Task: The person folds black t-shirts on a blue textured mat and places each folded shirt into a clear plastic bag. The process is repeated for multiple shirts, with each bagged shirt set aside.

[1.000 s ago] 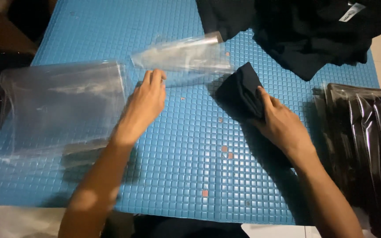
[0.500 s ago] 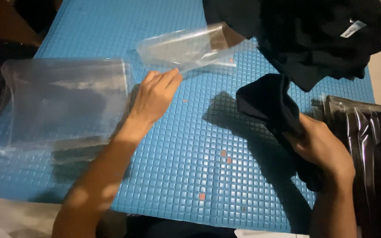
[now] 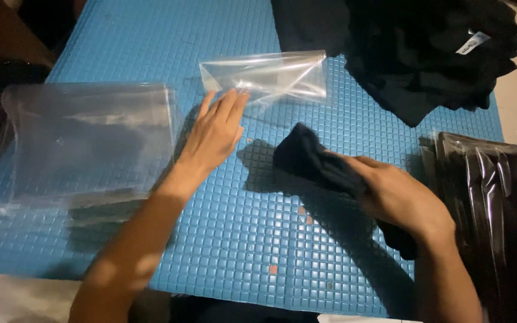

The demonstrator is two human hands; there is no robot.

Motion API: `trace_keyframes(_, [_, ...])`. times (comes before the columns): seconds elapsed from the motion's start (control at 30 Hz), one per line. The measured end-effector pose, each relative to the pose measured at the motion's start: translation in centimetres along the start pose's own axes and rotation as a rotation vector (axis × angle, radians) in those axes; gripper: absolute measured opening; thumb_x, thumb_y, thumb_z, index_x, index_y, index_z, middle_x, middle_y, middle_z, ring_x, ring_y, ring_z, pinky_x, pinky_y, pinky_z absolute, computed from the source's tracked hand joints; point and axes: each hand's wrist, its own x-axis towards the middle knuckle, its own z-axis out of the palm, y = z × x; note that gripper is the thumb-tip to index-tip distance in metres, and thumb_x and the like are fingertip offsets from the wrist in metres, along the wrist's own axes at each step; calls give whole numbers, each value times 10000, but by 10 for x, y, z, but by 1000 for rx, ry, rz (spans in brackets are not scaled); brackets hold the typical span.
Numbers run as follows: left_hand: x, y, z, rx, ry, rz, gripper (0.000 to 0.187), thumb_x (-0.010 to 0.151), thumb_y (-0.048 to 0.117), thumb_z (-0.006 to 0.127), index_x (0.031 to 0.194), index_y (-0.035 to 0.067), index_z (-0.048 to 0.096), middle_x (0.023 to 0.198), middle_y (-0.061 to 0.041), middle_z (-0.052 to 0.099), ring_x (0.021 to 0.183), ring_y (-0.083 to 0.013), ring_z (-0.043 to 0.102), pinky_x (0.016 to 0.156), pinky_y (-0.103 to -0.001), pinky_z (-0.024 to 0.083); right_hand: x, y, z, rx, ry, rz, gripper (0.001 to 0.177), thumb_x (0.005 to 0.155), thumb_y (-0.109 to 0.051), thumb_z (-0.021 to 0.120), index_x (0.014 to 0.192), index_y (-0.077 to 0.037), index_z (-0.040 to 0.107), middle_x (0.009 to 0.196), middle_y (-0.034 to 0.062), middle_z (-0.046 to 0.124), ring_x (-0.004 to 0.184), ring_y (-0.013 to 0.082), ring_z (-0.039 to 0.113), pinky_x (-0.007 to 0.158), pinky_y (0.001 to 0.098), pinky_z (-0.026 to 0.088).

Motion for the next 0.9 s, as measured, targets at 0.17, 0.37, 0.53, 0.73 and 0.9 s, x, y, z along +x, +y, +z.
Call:
trace_keyframes(0.17, [-4,-2,15,21,20,103,792,787,55,839,1484,8,466,1311,-182,581,1283,-347,605,1155,-529,387,27,-18,-2,-33,19,65,634,745,8,721,1353,-146,627,1158,186,747,970,427,756,769,524,650])
trace_keyframes(0.37, [-5,0,11,-42,-1,98,925,724,80,877,1527,-1,425,1397,-179,538,1355,-335,557,1187,-515,357,56,-1,7,-9,241,-72,531,776,-111,744,1286,-68,598,1078,233,726,961,487,712,743,543,588])
trace_keyframes(0.53, [-2,2,2,3,115,37,757,864,99,787,1531,16,439,1413,-189,540,1283,-331,609,1144,-457,420,45,-21,10,-212,67,57,724,809,-66,711,1494,-153,494,1240,211,696,1020,468,726,786,565,621])
trace_keyframes(0.73, [-3,-20,-23,70,214,-144,760,821,34,817,1498,-23,477,1351,-245,564,1185,-404,647,1042,-470,503,27,-9,14,-321,121,204,791,848,-25,668,1575,-192,405,1362,234,616,1131,490,681,843,600,621])
trace_keyframes(0.9, [-3,-24,-26,104,213,-213,774,845,26,823,1522,-17,451,1362,-220,549,1165,-395,656,1021,-463,519,34,34,65,-506,310,55,839,833,-59,679,1614,-179,398,1472,241,553,1207,443,655,946,540,575])
